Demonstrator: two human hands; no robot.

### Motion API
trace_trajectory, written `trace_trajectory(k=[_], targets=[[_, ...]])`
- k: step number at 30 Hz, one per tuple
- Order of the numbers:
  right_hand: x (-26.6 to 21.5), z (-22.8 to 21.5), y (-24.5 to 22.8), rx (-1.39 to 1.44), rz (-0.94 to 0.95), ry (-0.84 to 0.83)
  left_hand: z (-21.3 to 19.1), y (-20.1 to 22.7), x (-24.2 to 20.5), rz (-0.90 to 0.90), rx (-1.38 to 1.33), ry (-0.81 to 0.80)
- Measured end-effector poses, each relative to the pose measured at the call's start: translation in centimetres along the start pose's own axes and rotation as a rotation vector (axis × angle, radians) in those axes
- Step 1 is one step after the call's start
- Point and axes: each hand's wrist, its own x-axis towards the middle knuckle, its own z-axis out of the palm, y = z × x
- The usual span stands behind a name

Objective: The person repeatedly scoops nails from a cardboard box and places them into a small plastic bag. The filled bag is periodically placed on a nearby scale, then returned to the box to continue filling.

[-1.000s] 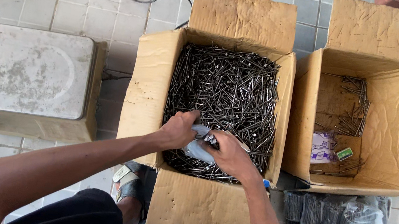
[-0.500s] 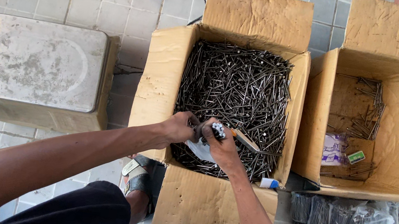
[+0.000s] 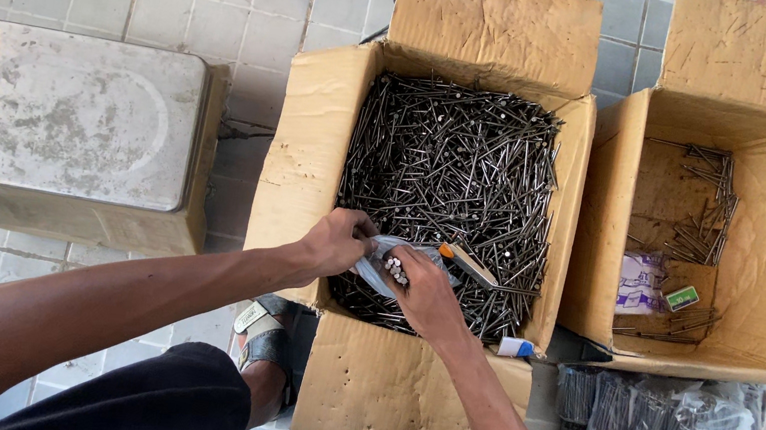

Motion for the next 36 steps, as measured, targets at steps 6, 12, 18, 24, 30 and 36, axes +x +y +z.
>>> trace_trajectory(k=[6,12,18,24,30,36], targets=[[1.1,-1.5,-1.8,-0.375,0.1,-0.222,0.5,1.5,-1.1,0.169,0.219,0.015],[1.7,0.0,-0.6,-0.529,0.216,-0.334,1.5,2.6,-4.1,0.222,0.314,0.04],[3.5,5.5,5.8,-0.83,0.247,-0.474,2.0,1.5,-3.8,0.244,0.337,0.055],[4.3,1.8,-0.2,-0.876,0.218,-0.529,2.2,1.7,-3.5,0.232,0.35,0.026],[2.6,1.4,4.8,-0.598,0.205,-0.394,1.9,2.4,-3.2,0.235,0.36,-0.029],[2.1,-1.4,-1.4,-0.416,0.314,-0.37,1.5,2.8,-4.8,0.24,0.361,-0.088]])
